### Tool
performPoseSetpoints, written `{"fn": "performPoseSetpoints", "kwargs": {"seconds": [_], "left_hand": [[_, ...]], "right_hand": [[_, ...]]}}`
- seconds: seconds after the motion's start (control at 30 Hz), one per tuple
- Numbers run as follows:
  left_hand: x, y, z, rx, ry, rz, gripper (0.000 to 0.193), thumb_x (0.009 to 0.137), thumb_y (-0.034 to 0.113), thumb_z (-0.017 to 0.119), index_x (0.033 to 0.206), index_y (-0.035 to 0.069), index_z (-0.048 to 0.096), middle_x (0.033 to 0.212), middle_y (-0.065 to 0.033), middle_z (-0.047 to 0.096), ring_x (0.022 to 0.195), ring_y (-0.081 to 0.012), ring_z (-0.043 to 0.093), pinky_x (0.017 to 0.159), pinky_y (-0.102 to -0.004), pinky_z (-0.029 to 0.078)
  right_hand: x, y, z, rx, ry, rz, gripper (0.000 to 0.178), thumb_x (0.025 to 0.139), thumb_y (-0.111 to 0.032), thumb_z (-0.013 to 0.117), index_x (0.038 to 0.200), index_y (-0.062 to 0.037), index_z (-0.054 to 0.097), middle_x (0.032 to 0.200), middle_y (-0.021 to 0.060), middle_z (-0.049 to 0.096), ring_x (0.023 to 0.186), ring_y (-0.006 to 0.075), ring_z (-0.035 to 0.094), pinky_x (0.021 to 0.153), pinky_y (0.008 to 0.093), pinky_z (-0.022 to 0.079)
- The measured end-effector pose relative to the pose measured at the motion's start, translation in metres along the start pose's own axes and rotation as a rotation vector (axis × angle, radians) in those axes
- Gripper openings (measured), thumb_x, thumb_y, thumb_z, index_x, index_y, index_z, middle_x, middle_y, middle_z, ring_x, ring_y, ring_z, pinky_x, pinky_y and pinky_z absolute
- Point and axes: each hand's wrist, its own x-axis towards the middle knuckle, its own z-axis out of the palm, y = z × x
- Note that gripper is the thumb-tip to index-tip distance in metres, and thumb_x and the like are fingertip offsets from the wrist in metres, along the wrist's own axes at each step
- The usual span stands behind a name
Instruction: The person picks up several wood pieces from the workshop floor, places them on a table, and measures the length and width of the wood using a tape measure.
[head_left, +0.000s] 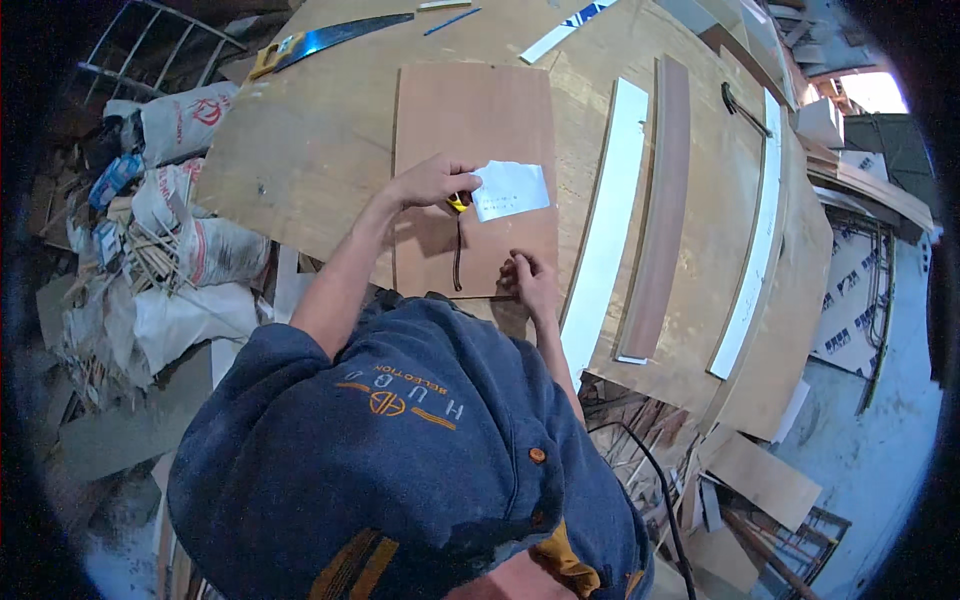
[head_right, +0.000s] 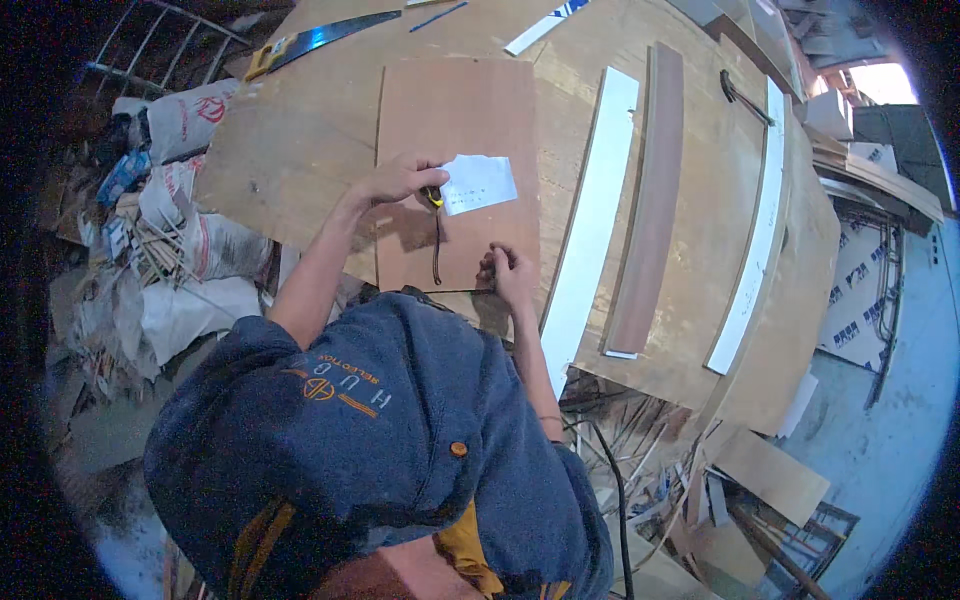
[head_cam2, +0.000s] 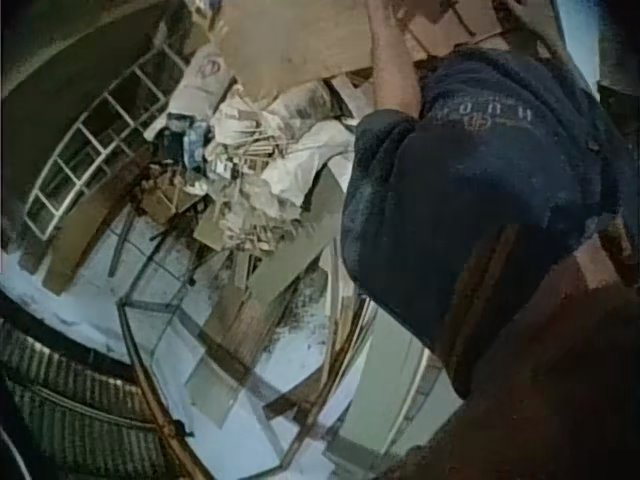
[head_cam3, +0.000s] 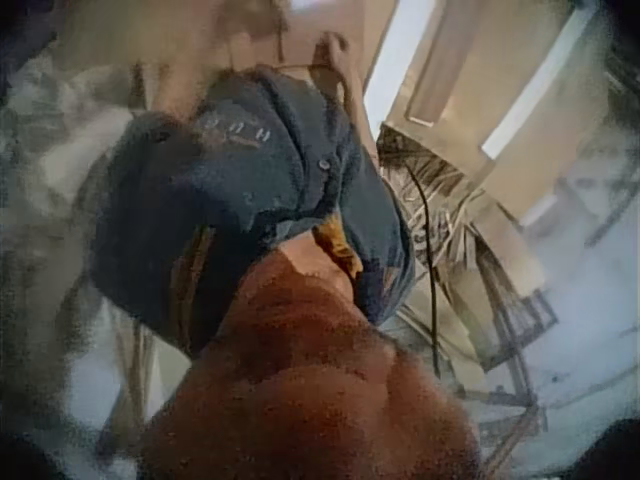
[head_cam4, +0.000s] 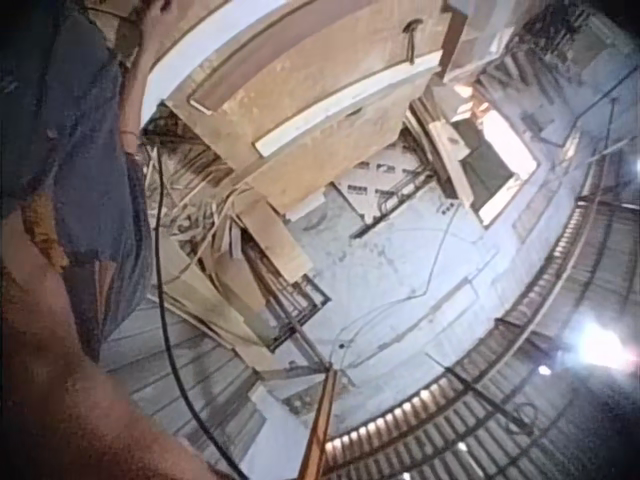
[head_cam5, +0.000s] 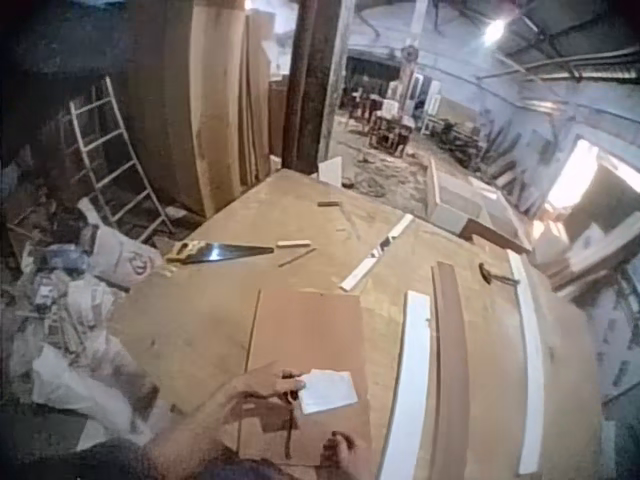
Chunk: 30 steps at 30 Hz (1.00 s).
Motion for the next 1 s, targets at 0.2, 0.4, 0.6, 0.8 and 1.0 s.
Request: {"fn": "performPoseSetpoints", "kwargs": {"seconds": [0.2, 0.4, 0.6, 0.8, 1.0], "left_hand": [[-0.009, 0.003, 0.001, -0.026, 0.015, 0.061, 0.031, 0.097, 0.028, 0.055, 0.103, 0.0, 0.066, 0.08, 0.0004, 0.061, 0.072, -0.0074, 0.058, 0.065, -0.0263, 0.056], [-0.015, 0.006, -0.002, 0.025, 0.022, 0.034, 0.028, 0.095, 0.024, 0.054, 0.095, 0.0, 0.067, 0.087, -0.0047, 0.067, 0.077, -0.0128, 0.064, 0.072, -0.0293, 0.053], [-0.014, 0.012, 0.001, 0.03, 0.026, 0.026, 0.028, 0.094, 0.025, 0.054, 0.089, 0.0, 0.066, 0.081, -0.0039, 0.065, 0.074, -0.0124, 0.063, 0.07, -0.0297, 0.052], [-0.015, 0.014, 0.002, 0.001, -0.03, 0.012, 0.026, 0.094, 0.024, 0.055, 0.086, 0.002, 0.065, 0.078, -0.0023, 0.063, 0.073, -0.0112, 0.061, 0.07, -0.0286, 0.051], [-0.014, 0.014, 0.003, 0.019, -0.042, 0.034, 0.026, 0.094, 0.024, 0.054, 0.087, 0.002, 0.066, 0.078, -0.0013, 0.063, 0.071, -0.0106, 0.058, 0.069, -0.028, 0.048]], "right_hand": [[0.01, 0.011, -0.005, 0.13, -0.004, 0.016, 0.022, 0.099, -0.019, 0.055, 0.111, -0.0018, 0.062, 0.079, 0.0096, 0.067, 0.056, 0.0166, 0.065, 0.046, 0.0276, 0.05], [0.007, 0.005, -0.004, 0.095, -0.032, 0.014, 0.022, 0.1, -0.017, 0.053, 0.112, -0.0011, 0.062, 0.078, 0.0104, 0.066, 0.054, 0.017, 0.064, 0.046, 0.0292, 0.051], [0.011, 0.012, -0.008, 0.097, -0.026, -0.002, 0.022, 0.101, -0.017, 0.052, 0.113, -0.0015, 0.062, 0.077, 0.0099, 0.066, 0.055, 0.017, 0.065, 0.047, 0.0292, 0.052], [0.01, 0.01, -0.007, 0.078, -0.02, 0.019, 0.022, 0.101, -0.018, 0.052, 0.113, -0.0024, 0.061, 0.077, 0.0102, 0.067, 0.057, 0.0179, 0.066, 0.047, 0.0291, 0.052], [0.017, 0.022, -0.011, 0.067, -0.036, -0.029, 0.022, 0.101, -0.017, 0.052, 0.115, -0.0023, 0.06, 0.077, 0.0099, 0.066, 0.057, 0.0187, 0.066, 0.047, 0.0295, 0.052]]}}
